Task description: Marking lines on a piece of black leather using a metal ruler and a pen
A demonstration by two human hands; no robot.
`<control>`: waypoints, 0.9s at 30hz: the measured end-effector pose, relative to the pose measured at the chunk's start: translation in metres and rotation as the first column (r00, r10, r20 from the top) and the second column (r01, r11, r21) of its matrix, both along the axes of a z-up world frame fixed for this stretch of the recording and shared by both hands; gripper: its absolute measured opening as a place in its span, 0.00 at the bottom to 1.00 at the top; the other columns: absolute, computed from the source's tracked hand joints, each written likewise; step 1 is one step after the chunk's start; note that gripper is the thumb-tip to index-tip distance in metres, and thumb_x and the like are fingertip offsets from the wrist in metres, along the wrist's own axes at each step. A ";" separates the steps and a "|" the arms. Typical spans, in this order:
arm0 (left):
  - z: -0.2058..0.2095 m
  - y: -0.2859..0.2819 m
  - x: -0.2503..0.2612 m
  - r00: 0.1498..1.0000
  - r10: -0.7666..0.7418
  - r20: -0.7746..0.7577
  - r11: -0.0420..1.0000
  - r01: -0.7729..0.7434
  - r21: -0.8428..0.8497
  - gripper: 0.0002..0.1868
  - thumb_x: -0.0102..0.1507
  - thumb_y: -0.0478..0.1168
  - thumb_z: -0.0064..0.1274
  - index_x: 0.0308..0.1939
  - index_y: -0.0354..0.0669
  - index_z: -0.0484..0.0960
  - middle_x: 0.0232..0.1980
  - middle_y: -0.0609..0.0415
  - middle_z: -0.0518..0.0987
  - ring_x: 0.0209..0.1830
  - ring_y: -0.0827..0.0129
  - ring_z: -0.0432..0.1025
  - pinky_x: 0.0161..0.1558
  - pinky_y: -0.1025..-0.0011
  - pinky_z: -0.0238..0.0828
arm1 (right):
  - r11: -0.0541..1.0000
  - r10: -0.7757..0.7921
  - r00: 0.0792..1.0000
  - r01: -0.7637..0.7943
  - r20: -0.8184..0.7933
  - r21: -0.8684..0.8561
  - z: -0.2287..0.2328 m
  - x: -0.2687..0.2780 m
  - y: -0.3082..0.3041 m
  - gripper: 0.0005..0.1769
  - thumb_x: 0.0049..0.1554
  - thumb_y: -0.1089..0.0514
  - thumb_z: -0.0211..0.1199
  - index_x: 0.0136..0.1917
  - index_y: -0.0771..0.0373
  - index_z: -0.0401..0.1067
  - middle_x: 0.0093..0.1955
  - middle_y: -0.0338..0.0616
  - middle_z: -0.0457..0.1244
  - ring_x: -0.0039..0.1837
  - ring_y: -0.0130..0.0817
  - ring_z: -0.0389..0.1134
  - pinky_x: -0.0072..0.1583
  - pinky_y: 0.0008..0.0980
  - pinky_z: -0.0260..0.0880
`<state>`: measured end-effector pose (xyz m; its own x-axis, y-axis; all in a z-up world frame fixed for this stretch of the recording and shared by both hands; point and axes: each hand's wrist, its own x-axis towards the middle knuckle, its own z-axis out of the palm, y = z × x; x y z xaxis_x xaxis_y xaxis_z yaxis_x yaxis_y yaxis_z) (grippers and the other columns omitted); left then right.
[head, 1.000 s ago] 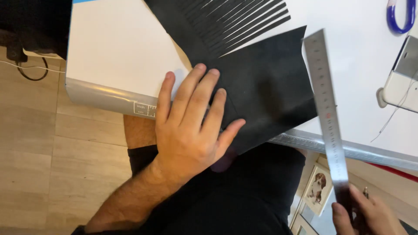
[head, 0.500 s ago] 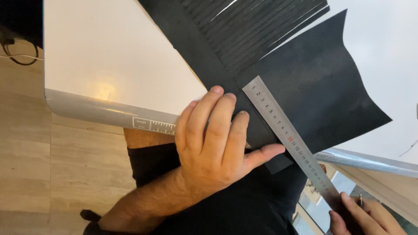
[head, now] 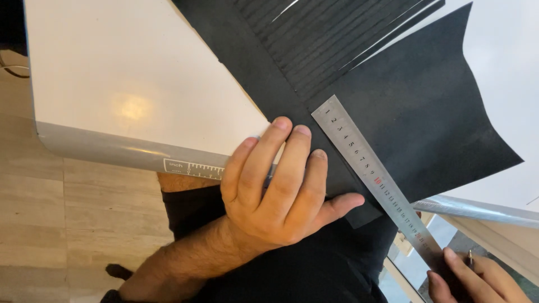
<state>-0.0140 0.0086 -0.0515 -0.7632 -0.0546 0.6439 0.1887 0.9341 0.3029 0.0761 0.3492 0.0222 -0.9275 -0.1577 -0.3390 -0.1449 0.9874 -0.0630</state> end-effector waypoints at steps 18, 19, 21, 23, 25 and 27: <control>-0.004 -0.005 -0.001 0.996 -0.087 0.018 0.996 0.087 -0.003 0.23 0.77 0.57 0.34 0.32 0.56 0.75 0.54 0.63 0.87 0.58 0.64 0.74 0.63 0.63 0.61 | 0.997 -0.071 0.997 0.070 0.014 0.035 -0.007 0.009 -0.004 0.31 0.45 0.61 0.77 0.63 0.67 0.78 0.54 0.52 0.69 0.51 0.40 0.73 0.59 0.31 0.74; -0.003 -0.006 -0.001 0.996 -0.090 0.018 0.996 0.090 -0.010 0.24 0.77 0.56 0.34 0.31 0.56 0.75 0.54 0.63 0.87 0.58 0.64 0.74 0.63 0.63 0.61 | 0.996 -0.085 0.996 0.084 -0.025 -0.008 -0.008 0.011 -0.005 0.28 0.47 0.63 0.76 0.62 0.70 0.79 0.53 0.54 0.69 0.51 0.40 0.72 0.59 0.31 0.73; -0.003 -0.006 -0.001 0.996 -0.089 0.020 0.996 0.090 -0.011 0.23 0.77 0.56 0.33 0.31 0.56 0.74 0.54 0.64 0.87 0.58 0.64 0.73 0.63 0.63 0.61 | 0.999 -0.048 0.999 0.048 -0.009 -0.003 -0.008 0.010 0.004 0.30 0.46 0.61 0.76 0.63 0.68 0.78 0.53 0.53 0.69 0.50 0.40 0.72 0.58 0.32 0.73; -0.003 -0.006 -0.002 0.996 -0.085 0.023 0.996 0.086 -0.014 0.23 0.77 0.56 0.33 0.31 0.56 0.74 0.54 0.64 0.88 0.59 0.65 0.73 0.62 0.64 0.61 | 1.000 -0.009 1.000 0.009 0.009 -0.001 -0.010 0.008 0.011 0.33 0.45 0.59 0.76 0.64 0.66 0.77 0.52 0.52 0.69 0.49 0.40 0.73 0.57 0.32 0.73; -0.004 -0.005 -0.001 0.997 -0.076 0.019 0.997 0.077 -0.018 0.24 0.77 0.56 0.32 0.31 0.57 0.73 0.54 0.65 0.87 0.58 0.65 0.74 0.62 0.64 0.61 | 1.000 0.009 1.000 -0.009 0.015 -0.004 -0.010 0.009 0.014 0.34 0.44 0.60 0.76 0.65 0.66 0.77 0.53 0.52 0.69 0.50 0.39 0.72 0.60 0.32 0.73; -0.005 -0.004 -0.001 0.997 -0.075 0.017 0.997 0.075 -0.011 0.23 0.77 0.56 0.33 0.30 0.57 0.73 0.54 0.65 0.87 0.58 0.64 0.74 0.62 0.64 0.61 | 0.999 0.033 0.999 -0.033 0.011 -0.013 -0.010 0.008 0.014 0.34 0.44 0.59 0.76 0.65 0.66 0.77 0.54 0.53 0.69 0.50 0.40 0.73 0.59 0.33 0.73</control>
